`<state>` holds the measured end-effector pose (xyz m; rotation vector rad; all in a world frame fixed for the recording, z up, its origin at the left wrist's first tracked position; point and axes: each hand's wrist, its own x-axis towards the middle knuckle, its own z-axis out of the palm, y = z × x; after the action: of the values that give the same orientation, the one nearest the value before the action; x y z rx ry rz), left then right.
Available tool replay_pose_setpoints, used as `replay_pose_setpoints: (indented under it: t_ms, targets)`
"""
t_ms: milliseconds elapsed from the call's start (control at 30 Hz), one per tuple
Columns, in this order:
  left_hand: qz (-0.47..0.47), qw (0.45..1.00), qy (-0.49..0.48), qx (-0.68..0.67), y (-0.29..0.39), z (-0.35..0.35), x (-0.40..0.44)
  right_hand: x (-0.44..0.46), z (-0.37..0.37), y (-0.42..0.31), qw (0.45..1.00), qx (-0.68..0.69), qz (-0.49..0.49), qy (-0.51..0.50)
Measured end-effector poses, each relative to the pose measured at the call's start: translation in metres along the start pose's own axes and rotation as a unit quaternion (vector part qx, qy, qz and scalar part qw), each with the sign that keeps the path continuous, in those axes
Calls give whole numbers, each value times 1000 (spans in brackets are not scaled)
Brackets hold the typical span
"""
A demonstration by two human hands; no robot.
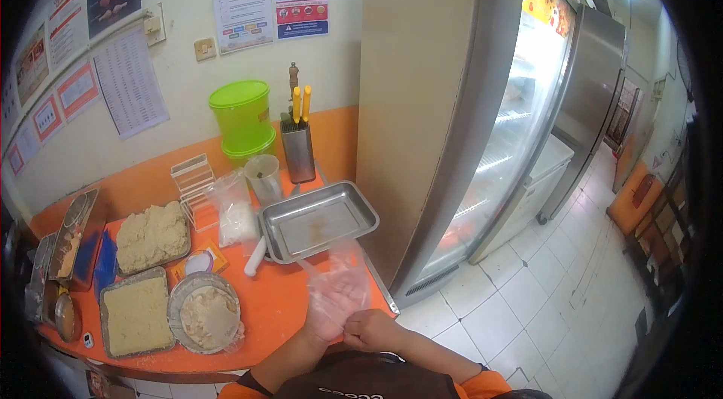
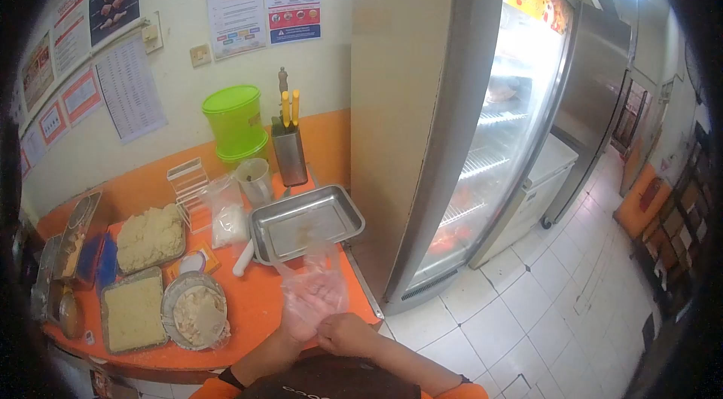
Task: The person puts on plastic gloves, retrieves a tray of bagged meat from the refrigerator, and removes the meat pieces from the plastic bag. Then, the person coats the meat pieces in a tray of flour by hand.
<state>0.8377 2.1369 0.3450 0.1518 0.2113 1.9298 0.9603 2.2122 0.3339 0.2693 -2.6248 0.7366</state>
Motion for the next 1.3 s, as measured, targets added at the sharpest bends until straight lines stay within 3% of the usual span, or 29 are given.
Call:
replay_pose_setpoints:
  t_ms: [33, 67, 100, 200, 300, 333, 400, 500, 600, 633, 667, 700, 733, 767, 800, 867, 967, 1100, 1200, 1300]
  targets:
    - [4, 1000, -19, -22, -1, 1, 1, 1, -1, -1, 1000, 7, 0, 19]
    - [-16, 990, -137, 12, -1, -11, 11, 3, -4, -4, 999, 13, -1, 39]
    - [-31, 981, -190, 23, -3, -14, 12, 7, -6, -5, 998, 19, -3, 59]
    - [-61, 976, -209, 27, -12, -14, 14, 14, 2, -12, 993, 36, -36, 103]
    - [-79, 974, -212, 26, -16, -12, 16, 4, 14, -10, 998, 63, -13, -15]
    - [-84, 973, -214, 22, -18, -12, 16, 3, 12, -12, 997, 77, -6, -13]
    - [-84, 975, -204, 20, -20, -12, 18, 3, 7, -13, 995, 100, 7, -5]
    - [-70, 988, -135, -1, -31, -27, 13, -5, 9, -2, 972, 187, -14, -140]
    - [42, 997, 62, -17, -33, -76, 15, -17, 23, 11, 966, 68, -13, -249]
    - [123, 980, 153, 12, -29, -93, 17, -17, 8, 27, 992, 58, -35, -110]
    - [176, 966, 185, 50, -26, -98, 12, -13, -23, 45, 997, 45, -59, 33]
    - [230, 945, 216, 86, -22, -96, 7, -2, -73, 57, 978, 17, -29, 207]
    - [240, 942, 220, 81, -17, -88, 1, -1, -103, 75, 931, 50, 79, 352]
    - [251, 938, 227, 76, -12, -77, -11, 1, -134, 94, 847, 109, 166, 492]
    - [259, 934, 236, 73, -10, -71, -19, -5, -159, 131, 791, -35, 204, 576]
    - [234, 939, 246, 60, -10, -69, -26, -5, -189, 187, 749, 106, 292, 585]
    - [203, 947, 247, 24, -11, -51, -21, 5, -179, 210, 752, -55, 296, 586]
    - [139, 981, 134, 9, -9, -84, 11, -17, -193, 204, 837, 132, 330, 416]
    - [107, 979, 137, 108, -32, -79, 38, -24, -199, 206, 846, 159, 344, 375]
    - [5, 963, 203, 178, -48, 17, 46, -42, -193, 214, 855, 103, 342, 376]
